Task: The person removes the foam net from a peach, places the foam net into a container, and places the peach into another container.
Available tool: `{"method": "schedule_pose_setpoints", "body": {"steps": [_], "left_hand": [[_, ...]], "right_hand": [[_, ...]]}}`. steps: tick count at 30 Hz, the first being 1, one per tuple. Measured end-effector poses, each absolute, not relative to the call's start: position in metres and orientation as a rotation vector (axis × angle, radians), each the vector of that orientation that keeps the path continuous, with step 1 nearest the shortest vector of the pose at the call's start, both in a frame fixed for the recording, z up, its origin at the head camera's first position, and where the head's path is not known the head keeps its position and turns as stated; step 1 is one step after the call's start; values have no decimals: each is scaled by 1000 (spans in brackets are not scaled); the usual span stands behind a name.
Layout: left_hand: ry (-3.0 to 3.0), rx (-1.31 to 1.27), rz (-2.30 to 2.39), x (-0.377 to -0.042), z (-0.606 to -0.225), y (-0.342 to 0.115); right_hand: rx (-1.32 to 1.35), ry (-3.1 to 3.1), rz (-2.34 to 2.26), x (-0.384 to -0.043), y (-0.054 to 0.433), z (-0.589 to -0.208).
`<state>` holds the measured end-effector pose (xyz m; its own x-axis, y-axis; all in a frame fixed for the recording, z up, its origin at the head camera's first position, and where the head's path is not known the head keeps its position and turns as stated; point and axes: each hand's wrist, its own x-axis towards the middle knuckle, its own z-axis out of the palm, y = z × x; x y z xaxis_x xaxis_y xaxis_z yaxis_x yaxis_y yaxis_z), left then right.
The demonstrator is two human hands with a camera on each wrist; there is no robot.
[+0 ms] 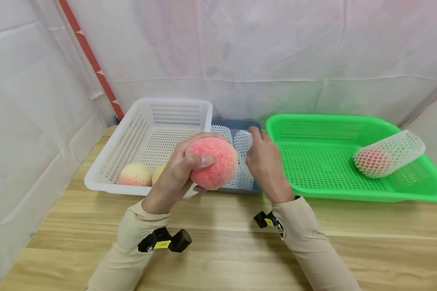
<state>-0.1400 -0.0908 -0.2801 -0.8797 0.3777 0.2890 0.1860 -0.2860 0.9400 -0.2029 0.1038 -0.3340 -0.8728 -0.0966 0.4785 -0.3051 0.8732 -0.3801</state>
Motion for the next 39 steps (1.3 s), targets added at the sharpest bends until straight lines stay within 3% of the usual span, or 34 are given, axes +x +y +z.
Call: {"method": "schedule_pose_setpoints", "body": {"steps": [39], "left_hand": [[1978, 812, 2227, -136, -277, -89]], "right_hand": [[472, -2603, 451, -204, 94, -344]]}}
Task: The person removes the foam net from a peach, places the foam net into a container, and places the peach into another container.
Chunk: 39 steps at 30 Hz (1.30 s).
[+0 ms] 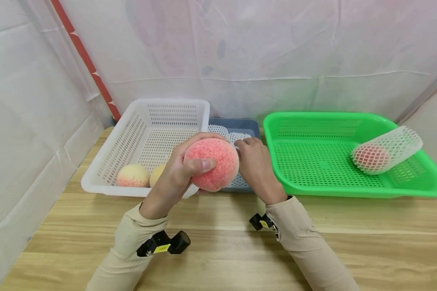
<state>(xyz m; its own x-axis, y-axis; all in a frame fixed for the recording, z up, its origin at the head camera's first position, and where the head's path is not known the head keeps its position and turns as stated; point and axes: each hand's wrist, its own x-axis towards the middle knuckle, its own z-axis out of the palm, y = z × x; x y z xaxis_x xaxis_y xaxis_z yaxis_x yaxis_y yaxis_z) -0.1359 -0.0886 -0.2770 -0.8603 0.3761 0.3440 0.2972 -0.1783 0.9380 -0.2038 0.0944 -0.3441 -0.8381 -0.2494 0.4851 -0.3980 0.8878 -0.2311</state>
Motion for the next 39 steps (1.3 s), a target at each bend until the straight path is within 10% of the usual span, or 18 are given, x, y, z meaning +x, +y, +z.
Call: {"method": "schedule_pose_setpoints", "body": {"steps": [39], "left_hand": [[1998, 769, 2183, -141, -282, -88]], "right_hand": [[392, -2538, 512, -198, 94, -338]]}}
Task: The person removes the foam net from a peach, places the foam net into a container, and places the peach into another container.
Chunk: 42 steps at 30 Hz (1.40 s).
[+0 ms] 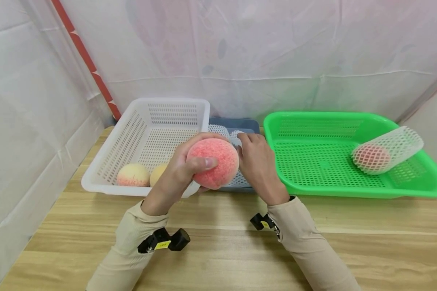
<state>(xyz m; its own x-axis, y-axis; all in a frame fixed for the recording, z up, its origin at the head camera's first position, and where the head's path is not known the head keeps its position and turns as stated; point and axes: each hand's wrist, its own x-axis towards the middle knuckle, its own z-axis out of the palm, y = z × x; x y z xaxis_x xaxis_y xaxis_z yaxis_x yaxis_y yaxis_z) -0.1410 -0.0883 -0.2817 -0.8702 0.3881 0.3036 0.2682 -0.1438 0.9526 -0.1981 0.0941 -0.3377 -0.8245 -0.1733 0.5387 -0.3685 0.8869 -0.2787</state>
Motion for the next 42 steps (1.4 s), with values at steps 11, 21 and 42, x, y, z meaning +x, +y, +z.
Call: {"method": "schedule_pose_setpoints", "body": {"steps": [11, 21, 42], "left_hand": [[2055, 700, 2125, -149, -287, -93], [2176, 829, 2016, -154, -290, -95], [2234, 806, 1953, -154, -286, -99]], "right_hand": [[407, -2447, 418, -191, 83, -339], [424, -2500, 555, -173, 57, -351], [388, -2954, 382, -177, 36, -347]]}}
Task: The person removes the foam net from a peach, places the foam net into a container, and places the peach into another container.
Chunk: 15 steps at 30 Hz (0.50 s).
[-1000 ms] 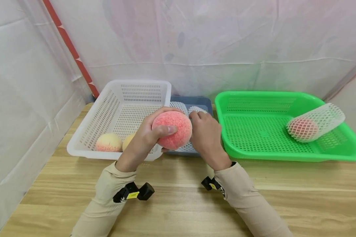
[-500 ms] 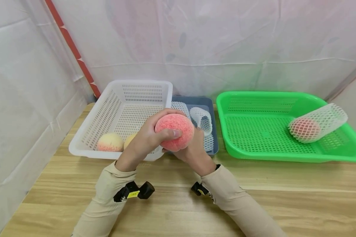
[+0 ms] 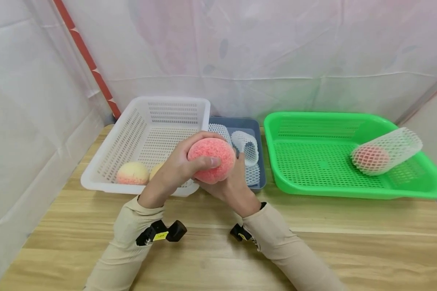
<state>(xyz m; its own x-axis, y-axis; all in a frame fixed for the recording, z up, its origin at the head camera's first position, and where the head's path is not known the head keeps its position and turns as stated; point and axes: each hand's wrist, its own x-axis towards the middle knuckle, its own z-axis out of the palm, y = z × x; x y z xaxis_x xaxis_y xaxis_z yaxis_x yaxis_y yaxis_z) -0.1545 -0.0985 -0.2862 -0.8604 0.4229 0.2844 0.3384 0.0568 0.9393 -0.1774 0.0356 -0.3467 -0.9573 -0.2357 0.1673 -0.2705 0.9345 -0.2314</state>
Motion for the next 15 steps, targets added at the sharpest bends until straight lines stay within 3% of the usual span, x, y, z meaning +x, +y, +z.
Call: {"method": "schedule_pose_setpoints", "body": {"steps": [15], "left_hand": [[2302, 677, 1927, -156, -282, -104]], "right_hand": [[396, -2826, 417, -175, 35, -353]]}}
